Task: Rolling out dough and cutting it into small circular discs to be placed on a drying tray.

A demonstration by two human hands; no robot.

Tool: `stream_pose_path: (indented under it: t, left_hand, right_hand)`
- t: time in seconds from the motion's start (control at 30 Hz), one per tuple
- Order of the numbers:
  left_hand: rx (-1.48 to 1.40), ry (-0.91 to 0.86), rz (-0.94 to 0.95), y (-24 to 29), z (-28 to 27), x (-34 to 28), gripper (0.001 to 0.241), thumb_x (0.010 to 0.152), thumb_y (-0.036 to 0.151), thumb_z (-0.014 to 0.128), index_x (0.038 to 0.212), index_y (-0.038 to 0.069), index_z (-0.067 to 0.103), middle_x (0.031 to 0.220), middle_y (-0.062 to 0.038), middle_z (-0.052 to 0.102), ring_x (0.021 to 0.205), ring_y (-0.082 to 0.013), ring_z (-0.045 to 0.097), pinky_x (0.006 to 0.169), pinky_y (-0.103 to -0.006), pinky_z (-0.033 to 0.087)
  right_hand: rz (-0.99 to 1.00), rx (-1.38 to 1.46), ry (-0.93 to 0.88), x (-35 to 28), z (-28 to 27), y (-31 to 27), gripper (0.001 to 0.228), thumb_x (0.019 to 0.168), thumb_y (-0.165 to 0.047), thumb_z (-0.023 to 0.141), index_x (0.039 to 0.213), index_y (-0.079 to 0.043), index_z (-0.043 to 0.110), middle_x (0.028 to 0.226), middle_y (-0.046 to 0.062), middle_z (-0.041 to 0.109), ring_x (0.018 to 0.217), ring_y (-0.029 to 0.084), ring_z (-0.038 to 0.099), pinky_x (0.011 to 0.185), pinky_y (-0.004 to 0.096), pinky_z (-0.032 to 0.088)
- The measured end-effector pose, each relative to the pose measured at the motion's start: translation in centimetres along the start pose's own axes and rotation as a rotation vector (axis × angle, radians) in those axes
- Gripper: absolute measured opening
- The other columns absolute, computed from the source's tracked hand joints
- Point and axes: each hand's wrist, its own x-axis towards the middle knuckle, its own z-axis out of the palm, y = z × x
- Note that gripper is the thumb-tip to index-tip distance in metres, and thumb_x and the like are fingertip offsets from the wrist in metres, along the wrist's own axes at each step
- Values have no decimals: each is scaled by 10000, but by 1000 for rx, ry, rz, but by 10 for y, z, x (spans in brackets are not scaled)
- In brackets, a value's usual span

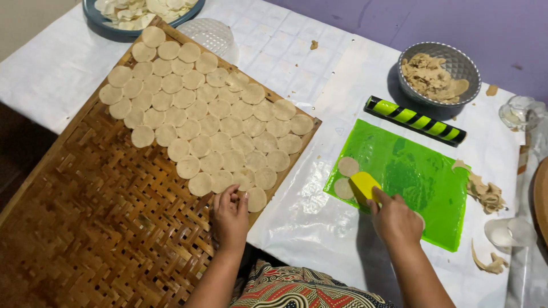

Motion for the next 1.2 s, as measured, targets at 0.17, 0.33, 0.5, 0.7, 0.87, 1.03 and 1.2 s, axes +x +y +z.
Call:
stream_pose_path:
  t: [0.17, 0.33, 0.5, 0.7, 0.87, 1.03, 1.2]
  left_hand:
    - [-71, -38, 6, 7, 11, -3, 281, 914, 128, 751, 1194, 128, 731, 991, -69, 605, 605, -193, 641, 665, -317, 547]
    - [-68, -108, 55, 24, 8, -6, 268, 914, 104, 721, 1178, 149, 737, 1080, -61, 626, 599, -205, 679, 620, -328, 561]
    - [-216, -261, -87, 22, 19, -12, 201, 938, 118, 701, 1133, 113, 751, 1060, -115, 649, 726, -224, 738, 613, -330, 612]
    - [-623, -510, -521, 30, 38, -23, 234, 1006, 170, 631, 1197, 79, 732, 1063, -125, 749, 806, -153, 717, 659, -252, 650]
    - [-688, -759, -821, 52, 25, -4, 532, 1020, 413, 467, 1328, 10, 627, 1152, -144, 762, 953, -215, 749, 787, -302, 615]
    - [-849, -684, -904, 22, 30, -6, 484, 951, 282, 676, 1213, -125, 671, 932, -200, 733, 733, -188, 700, 656, -230, 599]
    - [-401, -430, -548, 7, 33, -19, 102, 885, 56, 764, 978, 18, 751, 816, -48, 721, 695, -104, 647, 657, -219, 567]
  right_hand:
    - [-23, -36, -136, 19, -20, -3, 382, 978, -470, 571, 1320, -379, 718, 1065, 102, 746, 990, 391, 778, 862, 545, 611]
    - [-47, -55, -139, 31, -16, -11, 381, 977, -428, 587, 1332, -377, 713, 1071, 110, 750, 1007, 372, 777, 878, 529, 610]
    - [-79, 33, -82, 35, -4, -11, 381, 961, -450, 620, 1322, -380, 719, 1095, 104, 749, 976, 381, 773, 839, 534, 617]
    - [-145, 344, 112, 1, -21, -19, 438, 972, -380, 640, 1406, -322, 662, 1003, 158, 701, 943, 464, 720, 845, 576, 596]
    - [-470, 306, 273, -21, -7, -37, 430, 896, -413, 690, 1324, -367, 704, 877, -52, 680, 545, 123, 604, 494, 307, 505]
    - [-745, 283, 218, -53, -20, -68, 411, 853, -391, 718, 1263, -358, 728, 803, -88, 668, 462, 126, 558, 448, 323, 468]
    - [-622, 193, 116, -71, -9, -93, 414, 875, -419, 689, 1287, -396, 704, 796, -54, 631, 496, 201, 610, 508, 362, 501]
